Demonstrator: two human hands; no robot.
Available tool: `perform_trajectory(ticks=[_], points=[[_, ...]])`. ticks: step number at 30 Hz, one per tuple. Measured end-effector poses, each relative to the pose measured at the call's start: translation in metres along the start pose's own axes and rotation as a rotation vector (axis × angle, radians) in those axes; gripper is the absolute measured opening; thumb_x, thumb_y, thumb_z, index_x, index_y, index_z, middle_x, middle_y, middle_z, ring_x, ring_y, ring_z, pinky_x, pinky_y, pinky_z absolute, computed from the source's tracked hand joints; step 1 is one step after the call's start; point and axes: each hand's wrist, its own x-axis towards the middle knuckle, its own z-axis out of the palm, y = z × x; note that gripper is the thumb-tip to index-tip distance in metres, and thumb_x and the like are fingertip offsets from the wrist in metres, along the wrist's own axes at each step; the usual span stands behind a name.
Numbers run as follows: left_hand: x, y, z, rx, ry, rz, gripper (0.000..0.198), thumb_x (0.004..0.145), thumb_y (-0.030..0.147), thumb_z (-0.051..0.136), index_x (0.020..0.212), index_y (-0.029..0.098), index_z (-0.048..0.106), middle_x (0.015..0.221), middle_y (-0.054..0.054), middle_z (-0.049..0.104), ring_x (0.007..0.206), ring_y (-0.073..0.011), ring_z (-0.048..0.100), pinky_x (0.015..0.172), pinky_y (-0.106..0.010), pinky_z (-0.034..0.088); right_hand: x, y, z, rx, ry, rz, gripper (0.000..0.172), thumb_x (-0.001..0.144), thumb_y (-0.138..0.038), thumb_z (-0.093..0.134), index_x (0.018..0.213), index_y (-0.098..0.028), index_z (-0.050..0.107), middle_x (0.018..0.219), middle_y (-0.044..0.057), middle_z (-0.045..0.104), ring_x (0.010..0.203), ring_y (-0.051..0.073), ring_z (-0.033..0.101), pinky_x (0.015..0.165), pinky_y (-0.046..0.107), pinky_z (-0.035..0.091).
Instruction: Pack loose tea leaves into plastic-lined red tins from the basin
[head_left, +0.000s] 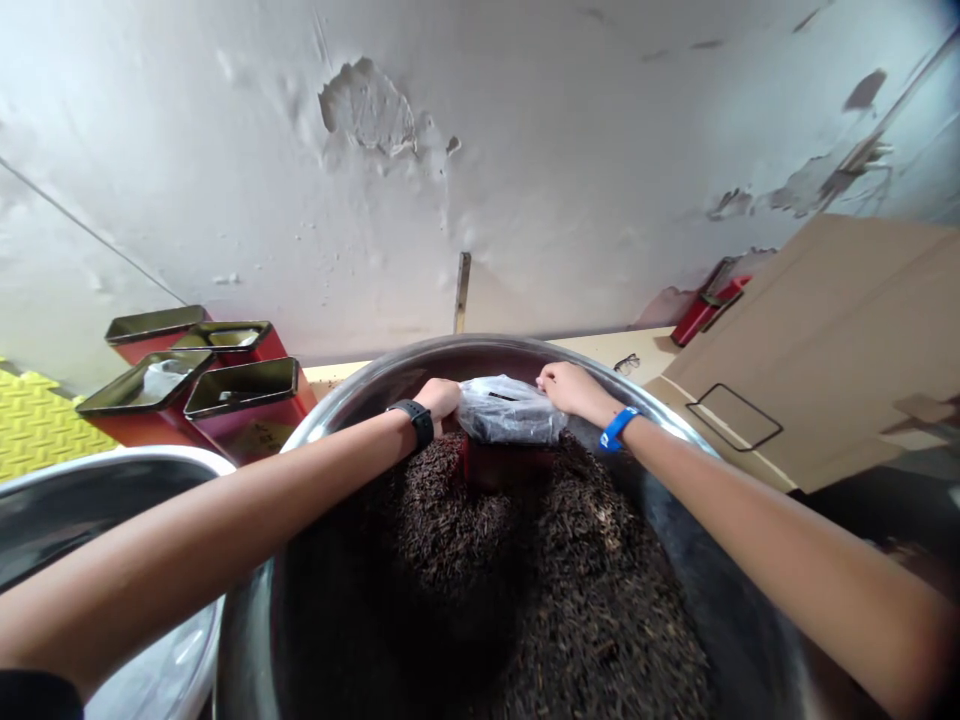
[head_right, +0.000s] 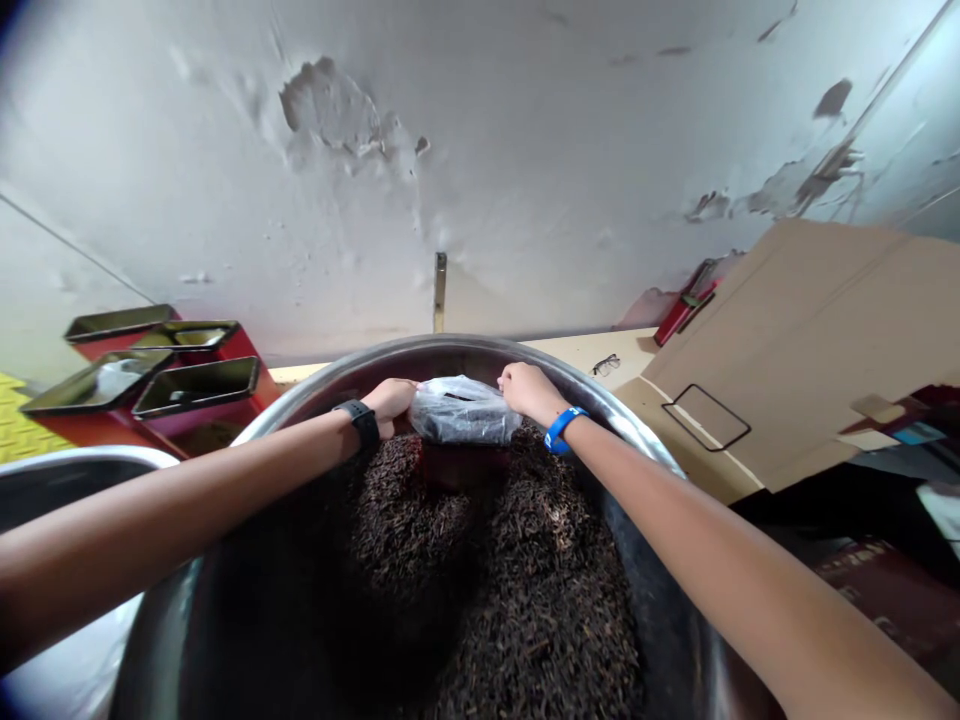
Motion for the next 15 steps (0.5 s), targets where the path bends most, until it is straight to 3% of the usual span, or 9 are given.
perform_trajectory(ticks=[4,8,10,12,13,15], points=[[0.007,-0.001,-0.004,-0.032,0.022,-0.188,0.012,0.073,0.016,0.043,0.061,0.015,0.046,0.042,0.005,0.035,0.033,-0.0065,0.031,0.034,-0.02,0.023,0.008,0.001,0.0,0.089,-0.065,-0.003,0.041,0.084,-0.039,0.032,0.08,-0.014,0.064,0.073,0.008,0.064,0.059,0.014,0.054,0.05,0.024,0.035],[0.005,0.007,-0.012,-0.032,0.014,-0.193,0.014,0.074,0.026,0.047,0.067,0.015,0.052,0.047,0.004,0.039,0.036,-0.0065,0.032,0.035,-0.02,0.023,-0.004,-0.001,-0.017,0.122,-0.062,-0.085,0.035,0.077,-0.047,0.047,0.085,-0.017,0.064,0.083,0.006,0.065,0.071,0.015,0.056,0.062,0.025,0.04],[0.002,0.017,-0.017,0.024,0.084,-0.067,0.016,0.075,0.028,0.046,0.069,0.015,0.053,0.051,0.003,0.043,0.04,-0.0069,0.036,0.038,-0.02,0.026,-0.017,-0.008,-0.028,0.09,0.086,-0.12,0.031,0.079,-0.041,0.048,0.092,-0.016,0.062,0.093,0.008,0.062,0.083,0.018,0.054,0.073,0.028,0.04],[-0.002,0.031,-0.021,0.135,0.176,0.162,0.017,0.077,0.029,0.046,0.07,0.015,0.053,0.056,0.002,0.047,0.045,-0.0071,0.041,0.041,-0.019,0.03,-0.031,-0.02,-0.038,0.059,0.261,-0.243,0.03,0.084,-0.034,0.04,0.098,-0.016,0.059,0.1,0.009,0.06,0.09,0.018,0.052,0.08,0.03,0.037],[-0.006,0.039,-0.022,0.194,0.205,0.274,0.017,0.077,0.028,0.045,0.071,0.015,0.053,0.059,0.001,0.05,0.047,-0.0071,0.044,0.043,-0.019,0.032,-0.036,-0.027,-0.041,0.046,0.289,-0.345,0.029,0.086,-0.03,0.037,0.099,-0.016,0.059,0.102,0.008,0.059,0.091,0.017,0.052,0.082,0.029,0.036],[-0.013,0.055,-0.022,0.281,0.221,0.394,0.016,0.078,0.028,0.045,0.075,0.015,0.053,0.059,0.001,0.052,0.046,-0.007,0.045,0.044,-0.019,0.033,-0.04,-0.039,-0.044,-0.004,0.175,-0.536,0.028,0.086,-0.023,0.035,0.097,-0.017,0.06,0.1,0.006,0.061,0.088,0.015,0.054,0.081,0.027,0.036]])
